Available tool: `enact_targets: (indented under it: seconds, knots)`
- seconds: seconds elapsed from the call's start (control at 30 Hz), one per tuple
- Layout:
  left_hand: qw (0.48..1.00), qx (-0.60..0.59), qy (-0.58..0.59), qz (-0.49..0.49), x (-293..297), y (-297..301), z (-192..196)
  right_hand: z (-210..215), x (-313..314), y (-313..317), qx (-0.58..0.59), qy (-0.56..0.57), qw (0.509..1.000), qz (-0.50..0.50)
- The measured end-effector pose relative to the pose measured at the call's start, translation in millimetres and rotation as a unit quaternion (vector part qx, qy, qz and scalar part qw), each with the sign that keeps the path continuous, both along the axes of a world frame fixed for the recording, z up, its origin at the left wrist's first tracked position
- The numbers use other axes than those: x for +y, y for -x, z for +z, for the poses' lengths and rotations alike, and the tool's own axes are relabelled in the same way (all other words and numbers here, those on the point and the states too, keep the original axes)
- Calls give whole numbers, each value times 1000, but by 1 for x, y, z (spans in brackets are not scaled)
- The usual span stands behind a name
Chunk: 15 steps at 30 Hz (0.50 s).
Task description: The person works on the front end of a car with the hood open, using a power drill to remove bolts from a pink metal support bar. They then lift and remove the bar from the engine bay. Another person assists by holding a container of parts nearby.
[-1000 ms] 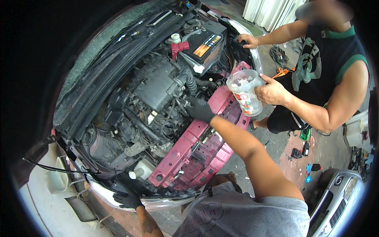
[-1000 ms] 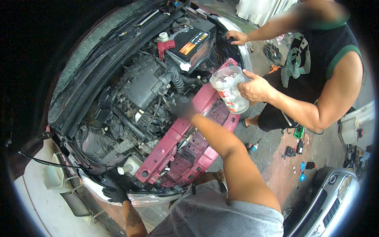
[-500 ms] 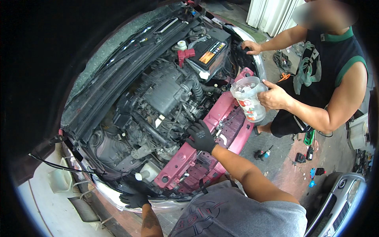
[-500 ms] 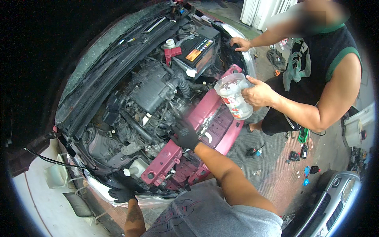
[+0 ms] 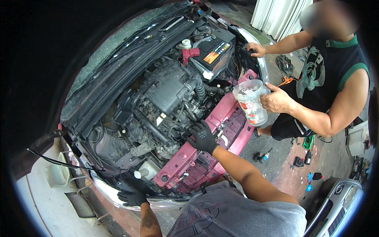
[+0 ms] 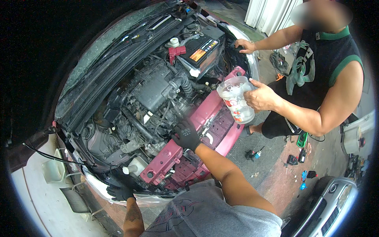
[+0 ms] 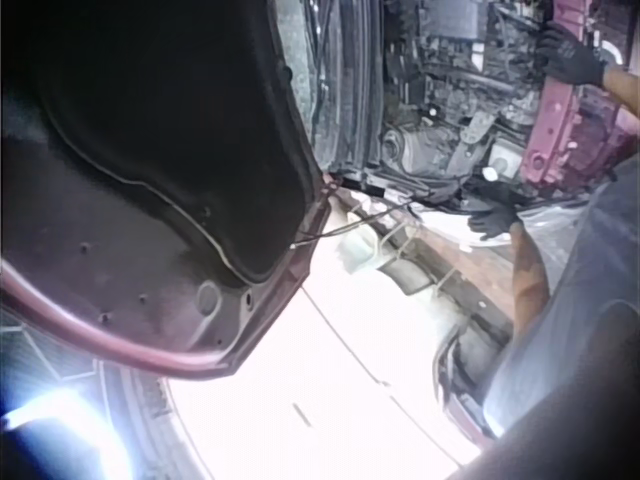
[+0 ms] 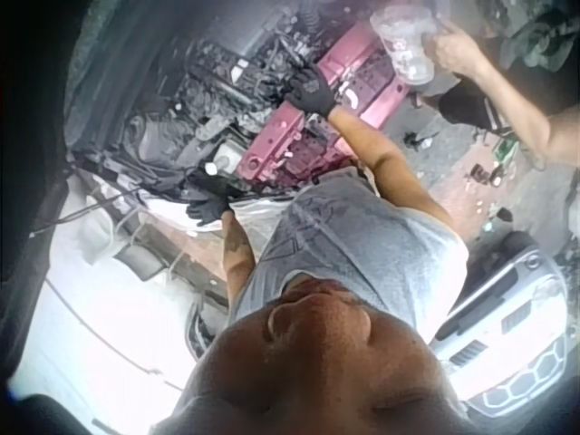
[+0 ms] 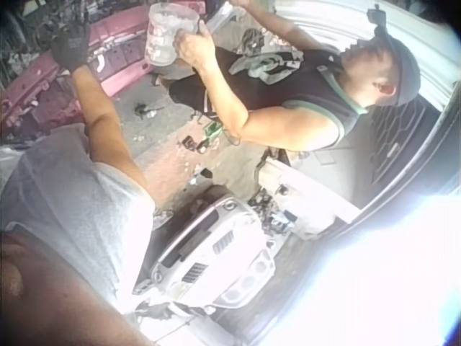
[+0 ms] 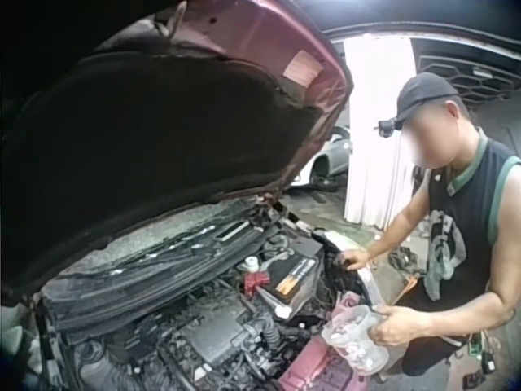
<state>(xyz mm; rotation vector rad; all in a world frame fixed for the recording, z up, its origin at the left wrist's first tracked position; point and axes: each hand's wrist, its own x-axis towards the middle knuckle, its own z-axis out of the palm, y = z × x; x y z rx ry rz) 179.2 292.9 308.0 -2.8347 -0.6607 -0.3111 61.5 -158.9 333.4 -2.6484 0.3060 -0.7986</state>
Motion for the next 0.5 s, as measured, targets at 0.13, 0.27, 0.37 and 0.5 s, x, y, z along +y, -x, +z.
enact_targets:
  seconds: [0.13, 0.27, 0.37, 0.5]
  knots:
    - [1000, 4, -4, -9, -7, -4, 0, -2, -4, 2, -5, 3, 1000, -5]
    - [1000, 2, -9, -12, -2, -4, -3, -4, -2, 2, 8, 10, 1000, -5]
    - [1000, 7, -5, -11, -3, -3, -2, -1, -2, 1, 17, 3, 1000, -4]
    - [1000, 16, -17, -6, 3, -3, -5, -5, -1, -1, -3, 9, 1000, -5]
